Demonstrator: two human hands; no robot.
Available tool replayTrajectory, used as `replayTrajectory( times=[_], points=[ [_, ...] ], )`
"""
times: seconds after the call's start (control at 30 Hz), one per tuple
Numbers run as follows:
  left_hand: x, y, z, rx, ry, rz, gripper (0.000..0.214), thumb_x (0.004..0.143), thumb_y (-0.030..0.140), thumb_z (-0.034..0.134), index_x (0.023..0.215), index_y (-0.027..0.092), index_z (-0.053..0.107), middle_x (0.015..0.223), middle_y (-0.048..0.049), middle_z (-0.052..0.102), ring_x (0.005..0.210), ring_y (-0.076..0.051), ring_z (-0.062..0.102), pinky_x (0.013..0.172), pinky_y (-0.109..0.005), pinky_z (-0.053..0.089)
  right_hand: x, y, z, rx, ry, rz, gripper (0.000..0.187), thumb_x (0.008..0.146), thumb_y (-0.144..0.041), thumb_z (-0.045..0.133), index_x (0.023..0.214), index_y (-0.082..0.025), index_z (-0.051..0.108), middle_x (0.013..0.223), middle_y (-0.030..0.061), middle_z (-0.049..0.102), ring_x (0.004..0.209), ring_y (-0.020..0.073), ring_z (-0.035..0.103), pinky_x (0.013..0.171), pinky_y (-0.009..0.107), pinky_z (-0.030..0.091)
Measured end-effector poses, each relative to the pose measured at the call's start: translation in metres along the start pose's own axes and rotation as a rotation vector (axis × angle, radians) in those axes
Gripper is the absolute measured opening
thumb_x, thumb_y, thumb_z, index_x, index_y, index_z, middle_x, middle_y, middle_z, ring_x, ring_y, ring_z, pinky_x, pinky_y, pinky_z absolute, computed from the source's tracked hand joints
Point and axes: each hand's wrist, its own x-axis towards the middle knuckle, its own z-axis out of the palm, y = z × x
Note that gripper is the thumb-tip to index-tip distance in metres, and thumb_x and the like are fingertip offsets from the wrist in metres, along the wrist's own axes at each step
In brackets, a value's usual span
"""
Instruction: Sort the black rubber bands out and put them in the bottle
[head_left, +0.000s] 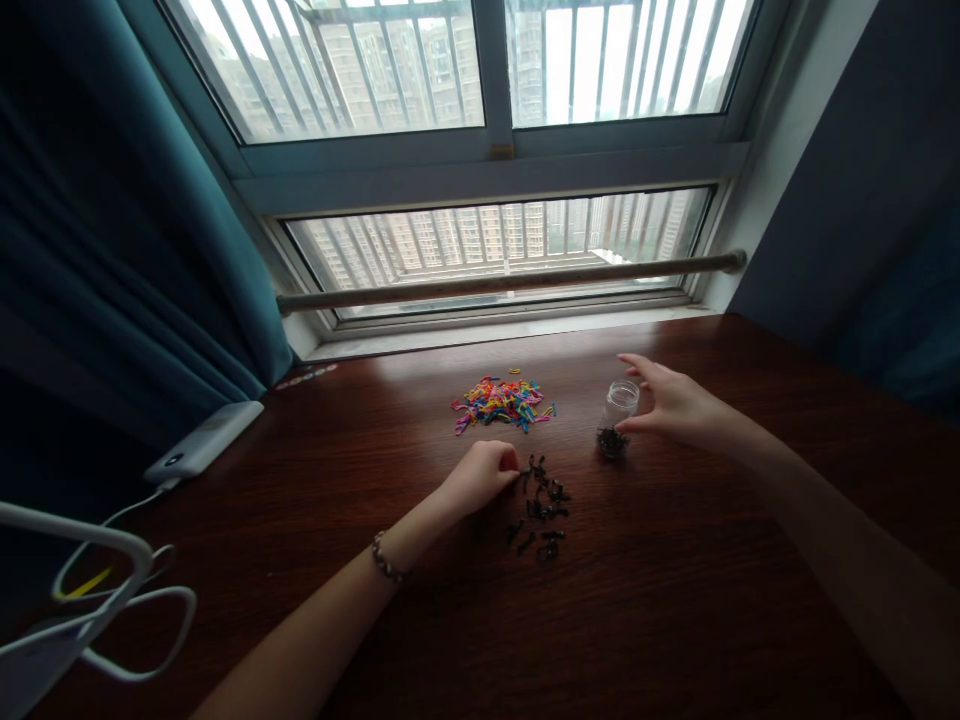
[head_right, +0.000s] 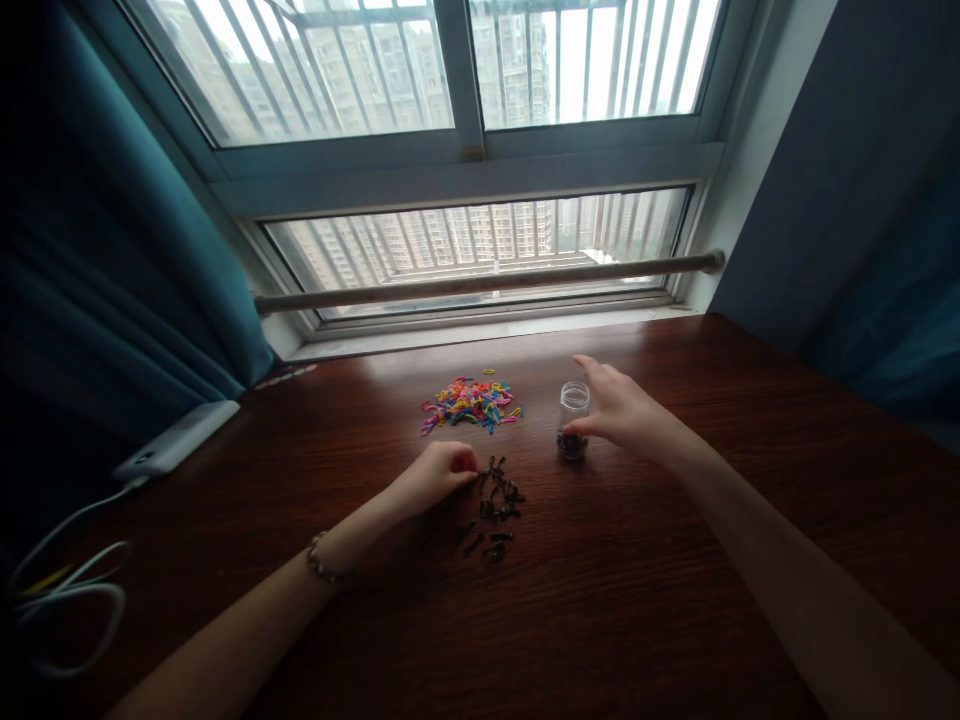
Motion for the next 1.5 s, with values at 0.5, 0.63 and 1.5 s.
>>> replayTrajectory(
  times=[0.5,0.63,1.5],
  points=[
    [-0.014,0.009,-0.011,-0.232,-0.387,0.039,0.022,0.068,0.018,0.047,0.081,0.011,0.064,0.072,-0.002,0.063,0.064,-0.012,0.055,0.057,-0.02,0.04,-0.042,-0.048,0.12,0.224,-0.257,-0.4,0.025,0.082,-0.015,0.043,0.102,-0.016,0.058,0.108,0.0093,0.056,0.105,0.0182,0.046,0.091,0.031,0.037],
    [-0.022,0.018,-0.032,-0.007,-0.357,-0.022,0.033,0.059,0.035,0.064,0.085,0.015,0.06,0.075,-0.0006,0.062,0.067,-0.015,0.054,0.055,-0.021,0.038,-0.045,-0.056,0.111,0.333,-0.409,-0.445,0.022,0.082,-0.014,0.042,0.091,-0.016,0.062,0.091,0.0058,0.062,0.084,0.0138,0.055,0.078,0.024,0.043],
    [-0.031,0.037,0.01,0.03,-0.235,0.044,0.012,0.061,0.018,0.054,0.064,0.012,0.064,0.053,0.002,0.05,0.052,-0.009,0.042,0.046,-0.02,0.025,-0.057,-0.061,0.116,0.139,-0.42,-0.278,0.024,0.07,-0.016,0.056,0.092,-0.02,0.066,0.086,0.0047,0.062,0.079,0.0156,0.057,0.071,0.023,0.04]
  ],
)
